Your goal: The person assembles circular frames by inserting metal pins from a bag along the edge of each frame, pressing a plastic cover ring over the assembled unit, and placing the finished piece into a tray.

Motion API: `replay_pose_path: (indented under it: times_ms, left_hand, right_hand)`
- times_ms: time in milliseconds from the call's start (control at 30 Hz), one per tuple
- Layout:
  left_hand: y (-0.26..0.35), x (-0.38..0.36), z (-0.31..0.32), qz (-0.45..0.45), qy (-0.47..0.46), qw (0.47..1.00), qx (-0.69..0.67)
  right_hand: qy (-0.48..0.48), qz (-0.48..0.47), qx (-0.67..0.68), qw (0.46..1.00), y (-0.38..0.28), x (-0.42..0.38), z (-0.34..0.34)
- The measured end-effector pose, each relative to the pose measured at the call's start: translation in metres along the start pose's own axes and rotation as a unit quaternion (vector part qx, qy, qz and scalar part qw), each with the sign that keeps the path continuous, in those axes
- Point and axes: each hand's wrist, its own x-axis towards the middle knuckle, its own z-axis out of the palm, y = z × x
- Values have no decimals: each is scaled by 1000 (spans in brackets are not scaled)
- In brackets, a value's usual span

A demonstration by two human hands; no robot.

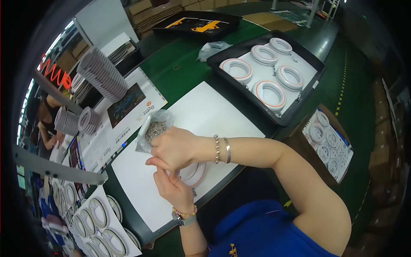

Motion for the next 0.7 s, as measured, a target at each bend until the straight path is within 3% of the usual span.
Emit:
replay_pose_path:
  times_ms: [133,233,333,467,533,600,700]
  left_hand:
    - [0,-1,6,13,11,1000,4]
    - [0,10,16,19,33,999,-29]
    - [-2,26,20,-126,38,970,-204]
    - [36,46,34,-257,-28,814,-521]
    - [49,49,49,-247,-103,791,-550]
    - [68,50,61,-260,-160,758,-577]
    - [96,44,71,-252,-197,795,-515]
  right_hand:
    - [-13,-5,7,1000,2,-4,-7]
    - [76,-6,16,997,7,-7,-16]
    - [311,-116,-72,941,5,-13,-44]
    - [70,-57,-212,973,-8,-68,-61]
    - [-3,-30,-260,965,-4,-84,-74]
    - [17,27,-263,964,5,-100,-98]
    - [59,145,-229,961,41,-127,-135]
